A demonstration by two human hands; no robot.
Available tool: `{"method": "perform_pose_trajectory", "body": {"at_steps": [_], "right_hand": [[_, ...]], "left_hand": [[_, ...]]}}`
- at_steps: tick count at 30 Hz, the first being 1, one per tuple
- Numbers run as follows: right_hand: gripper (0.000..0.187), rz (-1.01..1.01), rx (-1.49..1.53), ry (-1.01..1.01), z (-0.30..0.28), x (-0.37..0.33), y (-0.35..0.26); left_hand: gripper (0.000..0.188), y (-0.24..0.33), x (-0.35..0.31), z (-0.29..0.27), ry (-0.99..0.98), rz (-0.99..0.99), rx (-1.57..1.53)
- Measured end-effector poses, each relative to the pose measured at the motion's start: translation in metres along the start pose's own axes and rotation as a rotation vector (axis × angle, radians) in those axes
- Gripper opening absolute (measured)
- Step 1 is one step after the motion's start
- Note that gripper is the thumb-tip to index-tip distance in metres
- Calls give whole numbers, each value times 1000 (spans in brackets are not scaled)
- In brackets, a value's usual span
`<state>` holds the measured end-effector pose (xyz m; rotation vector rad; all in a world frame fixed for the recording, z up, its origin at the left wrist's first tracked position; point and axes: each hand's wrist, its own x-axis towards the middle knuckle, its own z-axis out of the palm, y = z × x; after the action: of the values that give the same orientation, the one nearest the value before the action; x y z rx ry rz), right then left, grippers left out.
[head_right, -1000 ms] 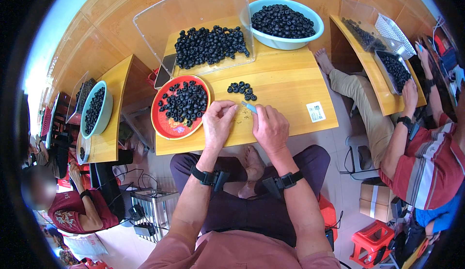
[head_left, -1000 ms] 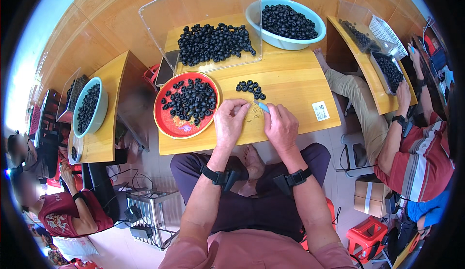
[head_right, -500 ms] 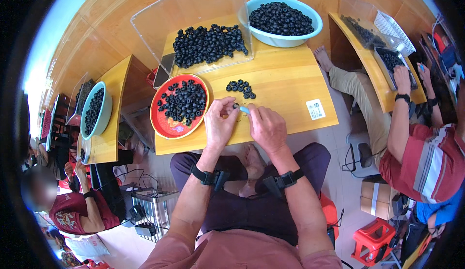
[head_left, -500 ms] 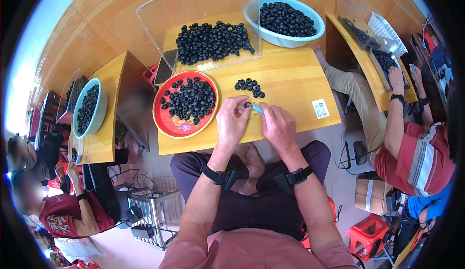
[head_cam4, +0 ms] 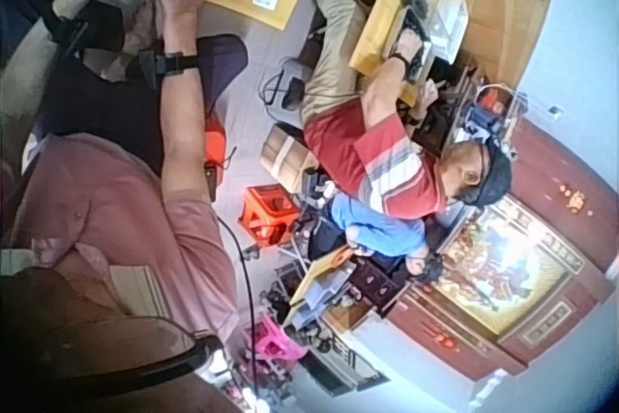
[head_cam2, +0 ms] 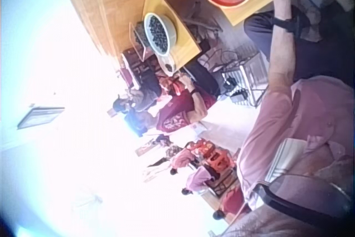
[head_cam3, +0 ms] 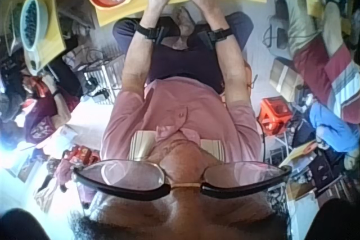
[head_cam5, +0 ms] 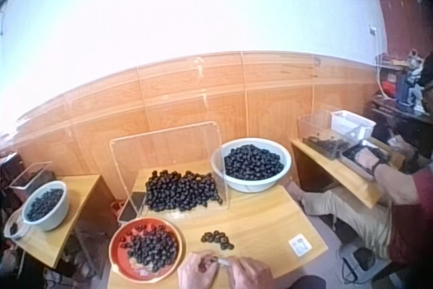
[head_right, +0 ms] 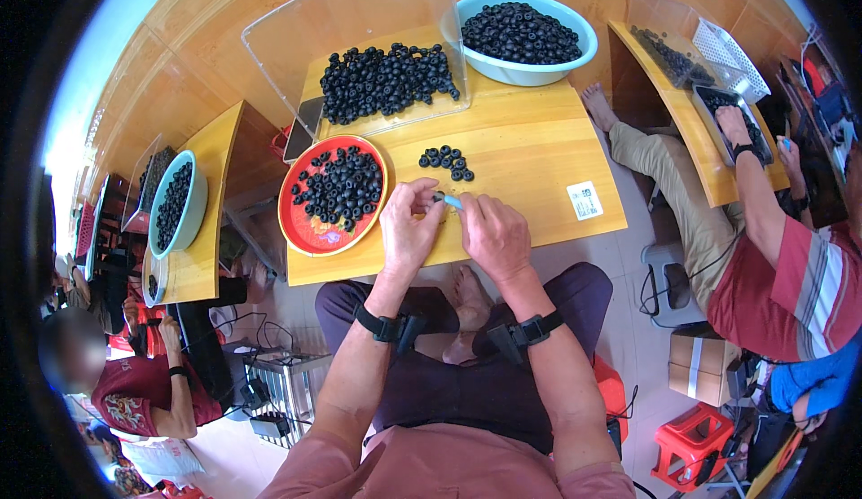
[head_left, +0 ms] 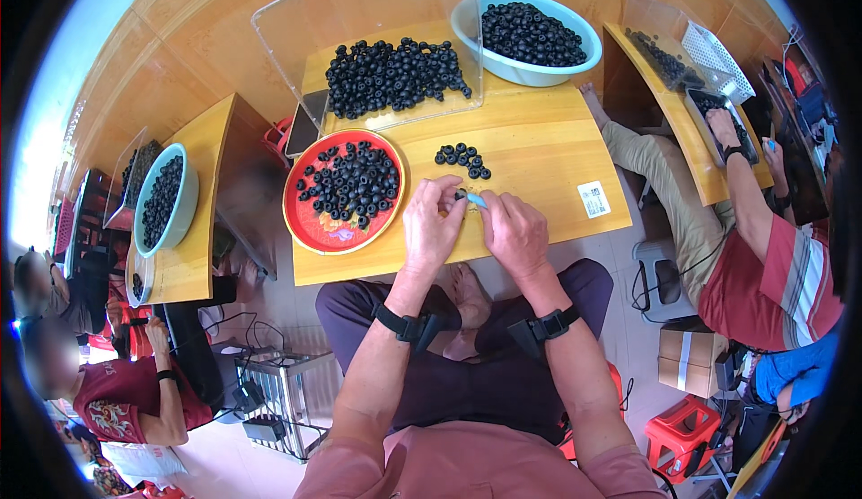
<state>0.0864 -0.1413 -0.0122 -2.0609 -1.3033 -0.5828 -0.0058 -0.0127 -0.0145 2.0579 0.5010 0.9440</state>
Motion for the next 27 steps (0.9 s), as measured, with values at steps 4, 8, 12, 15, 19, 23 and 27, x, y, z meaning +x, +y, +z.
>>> {"method": "perform_pose_trajectory", "body": {"at_steps": [4,8,12,15,19,23,27], "right_hand": [[15,10,-1,-15,0,-1,-1],[15,30,7,-28,0,-1,-1],[13,43,-10,-40,0,-1,-1],[11,137,-77,-40,4,0,1],[10,134,-85,-35,5,-1,3],[10,135,-91,-34,3,0,0],[10,132,-84,0,7,-1,-1]], "left_hand": [[33,-1,-2,1,8,-36,-31],[30,-2,-2,3,10,-166,-144],[28,-4,-1,4,18,-166,-154],[27,-7,-3,3,90,-132,-129],[27,-5,-4,2,107,-127,-104],[27,-4,-2,1,108,-73,-133],[21,-5,-1,-4,74,-42,-45]]}}
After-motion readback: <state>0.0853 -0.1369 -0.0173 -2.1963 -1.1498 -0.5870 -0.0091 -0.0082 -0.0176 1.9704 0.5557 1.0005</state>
